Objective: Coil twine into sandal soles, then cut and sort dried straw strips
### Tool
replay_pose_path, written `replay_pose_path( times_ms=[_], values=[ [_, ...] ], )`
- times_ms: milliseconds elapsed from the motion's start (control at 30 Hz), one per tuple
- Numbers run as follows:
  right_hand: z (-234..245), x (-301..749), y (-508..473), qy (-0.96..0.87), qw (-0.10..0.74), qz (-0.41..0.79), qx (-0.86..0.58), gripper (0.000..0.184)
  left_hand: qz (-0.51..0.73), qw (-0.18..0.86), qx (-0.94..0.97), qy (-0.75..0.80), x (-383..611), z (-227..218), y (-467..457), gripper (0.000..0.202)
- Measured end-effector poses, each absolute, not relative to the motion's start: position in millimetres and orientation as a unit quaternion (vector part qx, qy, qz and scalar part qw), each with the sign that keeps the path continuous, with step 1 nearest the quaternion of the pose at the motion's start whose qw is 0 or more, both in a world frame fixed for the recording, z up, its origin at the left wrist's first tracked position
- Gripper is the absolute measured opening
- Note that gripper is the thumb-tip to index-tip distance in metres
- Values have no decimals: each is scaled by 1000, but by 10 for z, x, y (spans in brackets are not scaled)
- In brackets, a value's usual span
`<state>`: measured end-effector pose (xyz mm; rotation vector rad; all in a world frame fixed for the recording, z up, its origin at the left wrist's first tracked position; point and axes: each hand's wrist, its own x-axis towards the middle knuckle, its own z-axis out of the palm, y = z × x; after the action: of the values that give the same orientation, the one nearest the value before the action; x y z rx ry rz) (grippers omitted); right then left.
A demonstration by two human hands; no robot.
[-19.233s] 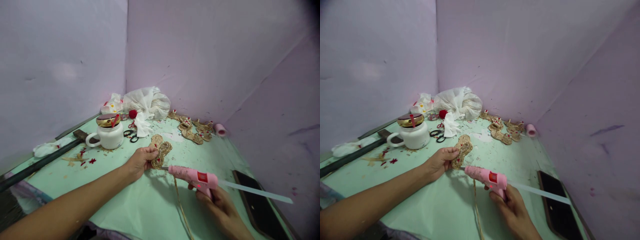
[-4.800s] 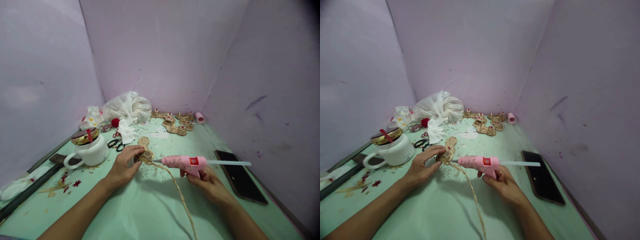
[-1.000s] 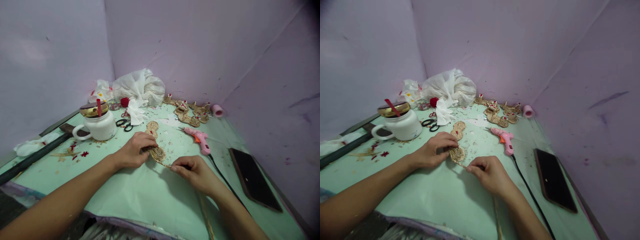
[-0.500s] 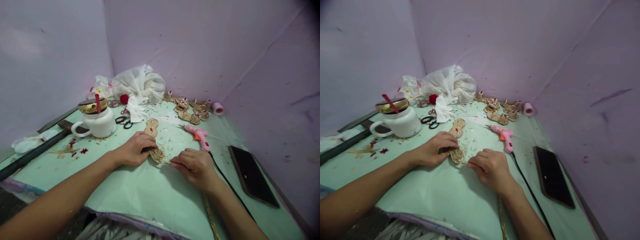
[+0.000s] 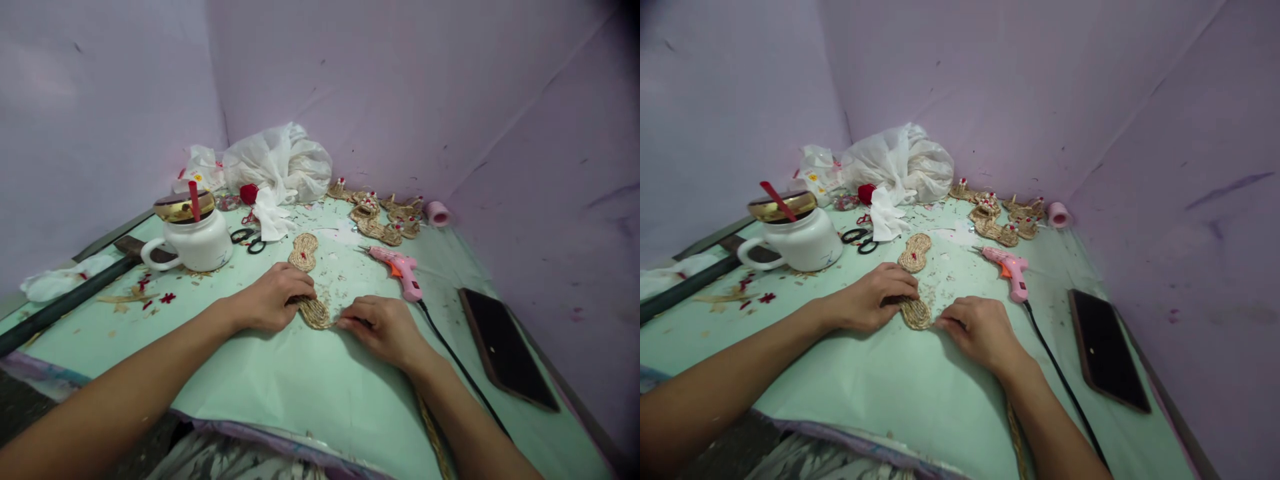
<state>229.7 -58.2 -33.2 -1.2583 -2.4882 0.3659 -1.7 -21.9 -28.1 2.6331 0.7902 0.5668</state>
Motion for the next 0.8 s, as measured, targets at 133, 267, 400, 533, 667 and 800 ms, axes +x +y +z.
replay_pose_path(
  times_ms=[133,267,400,533,667,800],
  values=[
    [-342,2309,-571,-870,177,138,-440,18,199,166,926,275,-15,-280,-212,34],
    [-338,2312,-573,-868,176,148,-441,13,194,167,927,273,-13,-264,-207,33],
    [-332,2306,-574,-867,172,147,-444,12,194,164,928,273,-7,-252,-209,32],
    [-338,2277,-577,-859,177,137,-461,10,196,163,928,272,-1,-252,-212,32],
    [-357,2234,-575,-851,187,125,-474,11,194,164,928,272,4,-256,-209,31],
    [-378,2201,-563,-842,186,123,-490,13,193,165,929,268,3,-258,-204,30]
  ],
)
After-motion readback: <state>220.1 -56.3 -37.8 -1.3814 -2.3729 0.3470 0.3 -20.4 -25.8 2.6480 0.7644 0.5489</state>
